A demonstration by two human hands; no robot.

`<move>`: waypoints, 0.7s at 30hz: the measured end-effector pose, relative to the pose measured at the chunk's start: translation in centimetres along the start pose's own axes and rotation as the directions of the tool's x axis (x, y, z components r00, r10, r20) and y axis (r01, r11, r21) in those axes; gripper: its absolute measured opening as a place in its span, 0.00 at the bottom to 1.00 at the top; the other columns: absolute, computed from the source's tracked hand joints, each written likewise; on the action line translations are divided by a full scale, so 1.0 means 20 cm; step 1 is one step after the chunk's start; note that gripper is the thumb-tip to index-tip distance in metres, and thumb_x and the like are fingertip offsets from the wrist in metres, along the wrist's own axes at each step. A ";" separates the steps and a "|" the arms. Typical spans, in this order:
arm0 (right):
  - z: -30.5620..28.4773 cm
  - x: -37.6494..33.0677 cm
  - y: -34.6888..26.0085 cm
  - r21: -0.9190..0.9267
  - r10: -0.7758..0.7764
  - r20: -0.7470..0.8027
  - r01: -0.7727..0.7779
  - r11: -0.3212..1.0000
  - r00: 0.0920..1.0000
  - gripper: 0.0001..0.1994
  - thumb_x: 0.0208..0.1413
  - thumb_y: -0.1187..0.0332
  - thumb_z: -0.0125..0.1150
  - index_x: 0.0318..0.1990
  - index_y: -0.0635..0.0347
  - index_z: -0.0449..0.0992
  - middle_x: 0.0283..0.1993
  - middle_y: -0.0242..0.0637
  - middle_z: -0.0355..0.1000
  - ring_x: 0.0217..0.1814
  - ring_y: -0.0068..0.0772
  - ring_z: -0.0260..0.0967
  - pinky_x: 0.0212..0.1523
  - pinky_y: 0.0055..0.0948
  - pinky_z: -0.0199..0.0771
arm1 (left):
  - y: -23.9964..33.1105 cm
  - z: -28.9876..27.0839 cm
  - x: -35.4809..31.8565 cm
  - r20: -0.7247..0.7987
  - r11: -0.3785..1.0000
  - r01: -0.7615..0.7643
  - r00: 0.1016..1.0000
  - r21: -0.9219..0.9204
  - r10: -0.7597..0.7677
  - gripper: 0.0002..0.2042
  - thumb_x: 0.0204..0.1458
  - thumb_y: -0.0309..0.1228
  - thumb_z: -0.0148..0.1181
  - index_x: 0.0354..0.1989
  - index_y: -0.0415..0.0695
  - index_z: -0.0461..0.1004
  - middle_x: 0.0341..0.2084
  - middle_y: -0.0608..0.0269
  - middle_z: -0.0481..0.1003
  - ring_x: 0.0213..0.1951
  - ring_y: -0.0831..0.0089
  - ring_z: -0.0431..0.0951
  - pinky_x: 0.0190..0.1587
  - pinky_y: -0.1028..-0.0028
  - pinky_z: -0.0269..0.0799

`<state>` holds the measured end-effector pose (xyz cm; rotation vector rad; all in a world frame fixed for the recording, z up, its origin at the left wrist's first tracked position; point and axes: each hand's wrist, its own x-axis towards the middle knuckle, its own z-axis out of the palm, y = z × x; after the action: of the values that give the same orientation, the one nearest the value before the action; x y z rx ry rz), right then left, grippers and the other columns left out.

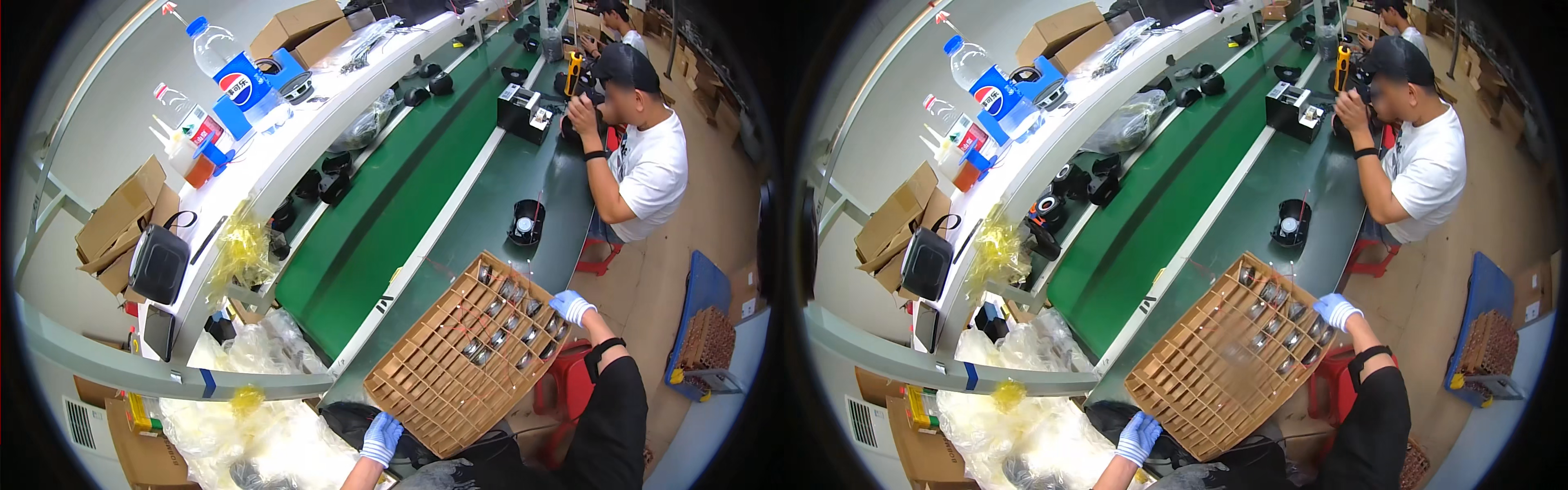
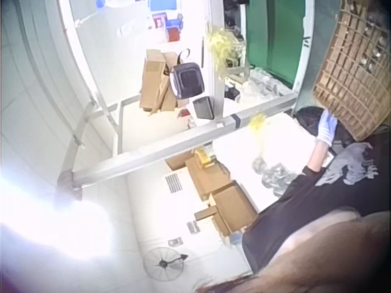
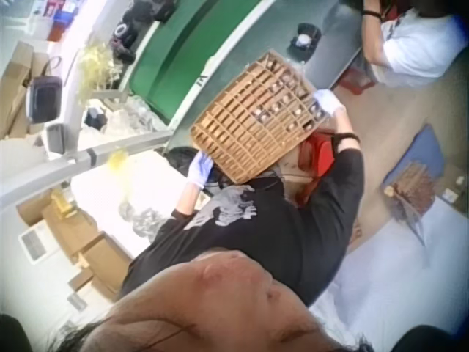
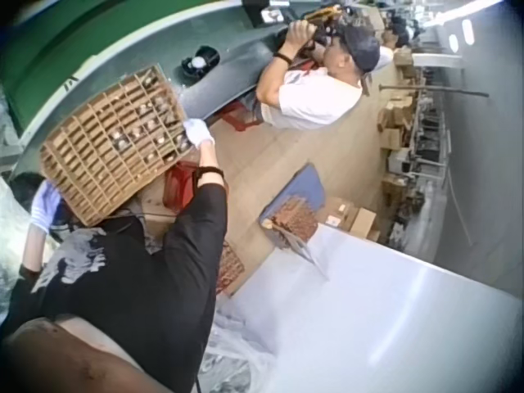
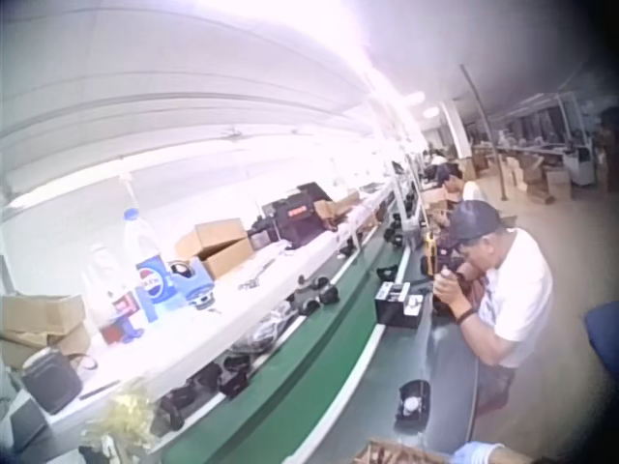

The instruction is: Assemble small mechanical and electrical components into plastic device housings on a factory assembly line.

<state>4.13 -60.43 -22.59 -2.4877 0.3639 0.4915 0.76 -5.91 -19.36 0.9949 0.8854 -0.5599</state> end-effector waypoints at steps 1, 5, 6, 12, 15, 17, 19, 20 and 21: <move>0.03 0.00 0.06 0.013 0.005 0.027 -0.006 1.000 1.000 0.18 0.55 0.58 0.43 0.35 0.63 0.76 0.39 0.53 0.72 0.41 0.56 0.68 0.45 0.43 0.68 | -0.01 -0.01 0.02 0.024 1.000 -0.022 0.999 -0.010 0.022 0.18 0.53 0.34 0.56 0.50 0.45 0.63 0.43 0.59 0.68 0.42 0.62 0.69 0.41 0.66 0.68; 0.15 0.00 0.24 0.201 0.049 0.089 -0.066 0.977 0.995 0.19 0.56 0.58 0.44 0.45 0.65 0.71 0.48 0.51 0.69 0.52 0.52 0.63 0.54 0.38 0.62 | -0.04 0.06 0.11 0.062 0.999 -0.051 0.997 0.007 0.051 0.18 0.50 0.30 0.59 0.48 0.45 0.62 0.33 0.68 0.67 0.32 0.73 0.67 0.33 0.72 0.65; 0.17 0.00 0.26 0.212 0.049 0.079 -0.065 0.975 0.996 0.20 0.56 0.57 0.44 0.45 0.65 0.71 0.49 0.50 0.69 0.53 0.50 0.63 0.55 0.37 0.61 | -0.04 0.09 0.11 0.067 0.999 -0.050 0.997 0.006 0.049 0.18 0.50 0.30 0.59 0.48 0.45 0.62 0.33 0.68 0.67 0.32 0.73 0.67 0.33 0.72 0.65; 0.16 0.03 0.24 0.521 0.045 0.123 -0.103 0.847 0.991 0.21 0.57 0.57 0.44 0.49 0.64 0.69 0.52 0.46 0.68 0.55 0.44 0.63 0.57 0.34 0.59 | -0.10 -0.08 0.28 -0.052 0.738 -0.451 0.836 0.501 0.546 0.18 0.50 0.26 0.57 0.49 0.48 0.61 0.26 0.69 0.64 0.24 0.78 0.64 0.25 0.77 0.62; 0.13 0.01 0.06 0.833 0.074 0.457 -0.455 0.314 0.887 0.27 0.62 0.49 0.38 0.58 0.62 0.64 0.59 0.36 0.63 0.60 0.32 0.59 0.61 0.30 0.56 | -0.10 -0.21 0.31 0.083 0.955 -0.163 0.986 0.247 0.147 0.19 0.50 0.32 0.57 0.51 0.45 0.64 0.36 0.59 0.70 0.36 0.65 0.71 0.36 0.66 0.70; 0.14 -0.07 0.13 0.795 0.075 0.266 -0.263 0.546 0.961 0.30 0.62 0.46 0.35 0.60 0.62 0.61 0.58 0.38 0.64 0.60 0.30 0.59 0.60 0.30 0.57 | -0.07 -0.07 0.36 0.197 0.981 0.175 0.962 0.081 -0.188 0.22 0.51 0.35 0.57 0.54 0.47 0.62 0.47 0.52 0.70 0.49 0.54 0.69 0.50 0.57 0.67; 0.15 -0.07 0.08 0.603 0.056 0.117 -0.116 0.789 0.992 0.28 0.59 0.50 0.44 0.59 0.63 0.62 0.54 0.38 0.67 0.57 0.30 0.61 0.59 0.29 0.58 | -0.03 0.11 0.24 0.069 0.943 0.319 0.943 0.096 -0.326 0.23 0.52 0.36 0.56 0.56 0.47 0.61 0.52 0.50 0.68 0.54 0.51 0.67 0.56 0.53 0.63; 0.06 -0.14 -0.08 0.517 0.080 0.122 -0.132 0.846 0.989 0.27 0.58 0.52 0.49 0.58 0.63 0.62 0.53 0.38 0.68 0.56 0.30 0.61 0.58 0.29 0.58 | -0.04 0.11 0.24 -0.039 0.935 0.333 0.943 0.123 -0.331 0.23 0.52 0.37 0.55 0.56 0.47 0.61 0.51 0.50 0.68 0.53 0.51 0.67 0.56 0.52 0.63; 0.08 -0.13 -0.07 0.530 0.061 0.090 -0.099 0.842 0.994 0.27 0.56 0.53 0.53 0.57 0.63 0.63 0.52 0.38 0.68 0.55 0.30 0.62 0.58 0.29 0.59 | -0.06 0.10 0.28 -0.029 0.929 0.346 0.938 0.127 -0.346 0.22 0.52 0.38 0.55 0.56 0.47 0.62 0.51 0.52 0.68 0.54 0.52 0.67 0.56 0.51 0.62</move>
<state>1.88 -57.89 -22.03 -1.9128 0.5029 0.4363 3.68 -8.23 -24.08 0.9625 1.0486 -0.9249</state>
